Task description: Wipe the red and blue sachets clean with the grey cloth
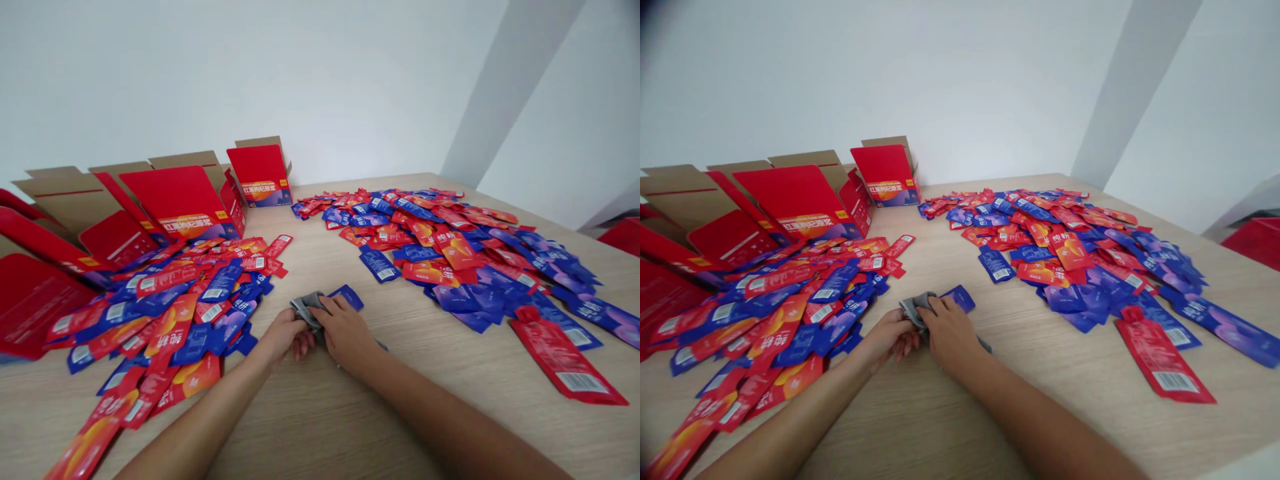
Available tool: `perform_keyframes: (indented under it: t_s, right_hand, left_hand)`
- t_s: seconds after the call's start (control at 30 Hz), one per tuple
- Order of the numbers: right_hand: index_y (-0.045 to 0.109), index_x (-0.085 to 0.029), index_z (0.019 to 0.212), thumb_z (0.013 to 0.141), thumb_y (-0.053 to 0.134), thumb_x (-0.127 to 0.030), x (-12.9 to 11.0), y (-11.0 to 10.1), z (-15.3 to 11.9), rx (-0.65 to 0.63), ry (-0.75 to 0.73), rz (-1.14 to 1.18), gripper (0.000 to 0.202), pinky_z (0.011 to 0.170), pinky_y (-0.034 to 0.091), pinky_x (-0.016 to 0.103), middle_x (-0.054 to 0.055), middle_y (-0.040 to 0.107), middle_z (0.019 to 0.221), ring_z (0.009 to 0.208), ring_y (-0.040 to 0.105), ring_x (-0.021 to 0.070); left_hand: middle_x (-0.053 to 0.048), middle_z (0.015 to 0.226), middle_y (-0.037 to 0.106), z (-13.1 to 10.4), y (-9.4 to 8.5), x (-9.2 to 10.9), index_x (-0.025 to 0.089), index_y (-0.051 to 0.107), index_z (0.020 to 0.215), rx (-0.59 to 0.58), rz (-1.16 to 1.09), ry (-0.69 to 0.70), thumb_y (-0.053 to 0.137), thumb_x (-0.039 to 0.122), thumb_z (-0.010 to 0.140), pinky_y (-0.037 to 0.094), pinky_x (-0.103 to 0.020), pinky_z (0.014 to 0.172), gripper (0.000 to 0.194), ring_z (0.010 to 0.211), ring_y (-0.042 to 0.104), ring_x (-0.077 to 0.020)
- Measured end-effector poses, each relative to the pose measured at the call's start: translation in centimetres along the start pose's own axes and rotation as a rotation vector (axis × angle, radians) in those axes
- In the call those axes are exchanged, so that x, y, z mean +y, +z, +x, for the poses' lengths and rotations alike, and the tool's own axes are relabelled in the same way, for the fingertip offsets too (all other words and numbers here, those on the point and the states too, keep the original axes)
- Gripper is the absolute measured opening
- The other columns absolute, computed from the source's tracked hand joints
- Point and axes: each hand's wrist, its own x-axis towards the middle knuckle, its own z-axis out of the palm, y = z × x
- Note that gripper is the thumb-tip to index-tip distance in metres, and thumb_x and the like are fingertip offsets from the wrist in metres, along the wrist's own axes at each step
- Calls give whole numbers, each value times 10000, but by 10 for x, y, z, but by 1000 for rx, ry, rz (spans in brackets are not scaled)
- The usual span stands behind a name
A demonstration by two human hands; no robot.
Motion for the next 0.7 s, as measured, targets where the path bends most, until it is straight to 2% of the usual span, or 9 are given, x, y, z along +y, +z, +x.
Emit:
perform_keyframes:
  t_s: [0.13, 0.23, 0.3, 0.37, 0.43, 0.5, 0.57, 0.7]
  right_hand:
    - [572, -166, 1221, 802, 405, -57, 30, -3, 6, 40, 92, -64, 464, 971, 354, 370, 108, 532, 1270, 1088, 436, 229]
    - [588, -123, 1196, 781, 380, -25, 62, -8, 8, 81, 239, -112, 475, 944, 373, 382, 138, 553, 1230, 1061, 459, 238]
    - [590, -115, 1191, 767, 366, -13, 73, -11, 7, 122, 302, -118, 491, 945, 376, 402, 139, 556, 1217, 1054, 466, 246]
    - [575, -137, 1212, 759, 362, -11, 69, -13, 5, 181, 286, -91, 516, 956, 372, 418, 123, 541, 1236, 1077, 455, 250]
    - [556, -166, 1237, 765, 376, -23, 53, -13, 2, 198, 192, -50, 525, 968, 367, 418, 109, 523, 1261, 1107, 435, 250]
    - [554, -187, 1242, 776, 401, -41, 35, -11, 1, 136, 70, -25, 511, 976, 360, 406, 103, 517, 1275, 1111, 427, 245]
    - [575, -195, 1218, 783, 409, -47, 26, -9, 2, 48, 7, -30, 489, 976, 355, 392, 99, 527, 1271, 1088, 439, 234]
    - [616, -142, 1157, 775, 378, -26, 47, -8, 8, 29, 160, -88, 465, 949, 362, 378, 132, 559, 1221, 1067, 461, 233]
  left_hand:
    - [43, 438, 584, -1, -2, 2, 174, 482, 885, 6, -12, -33, 578, 243, 624, 257, -133, 285, 286, 267, 421, -73]
    - [44, 443, 586, 0, -2, 3, 183, 443, 903, 1, -24, -43, 569, 247, 624, 256, -136, 285, 313, 271, 417, -75]
    - [41, 449, 588, -2, -2, 3, 183, 434, 911, -2, -28, -43, 561, 249, 627, 258, -139, 287, 318, 278, 424, -77]
    - [43, 457, 589, -3, -2, 3, 179, 435, 940, -3, -22, -41, 561, 251, 634, 264, -140, 292, 339, 288, 439, -80]
    - [45, 465, 590, -4, -1, 3, 173, 438, 985, -1, -3, -32, 560, 250, 643, 271, -141, 298, 371, 294, 448, -82]
    - [53, 458, 582, -5, 0, 3, 169, 438, 1018, 3, 15, -21, 558, 251, 649, 268, -141, 298, 397, 288, 439, -79]
    - [59, 450, 572, -5, 0, 3, 167, 431, 1037, 11, 23, -8, 559, 259, 650, 260, -139, 293, 418, 278, 420, -76]
    - [62, 464, 565, -4, 1, 1, 170, 403, 1062, 48, 42, 27, 537, 268, 663, 268, -148, 286, 432, 284, 409, -85]
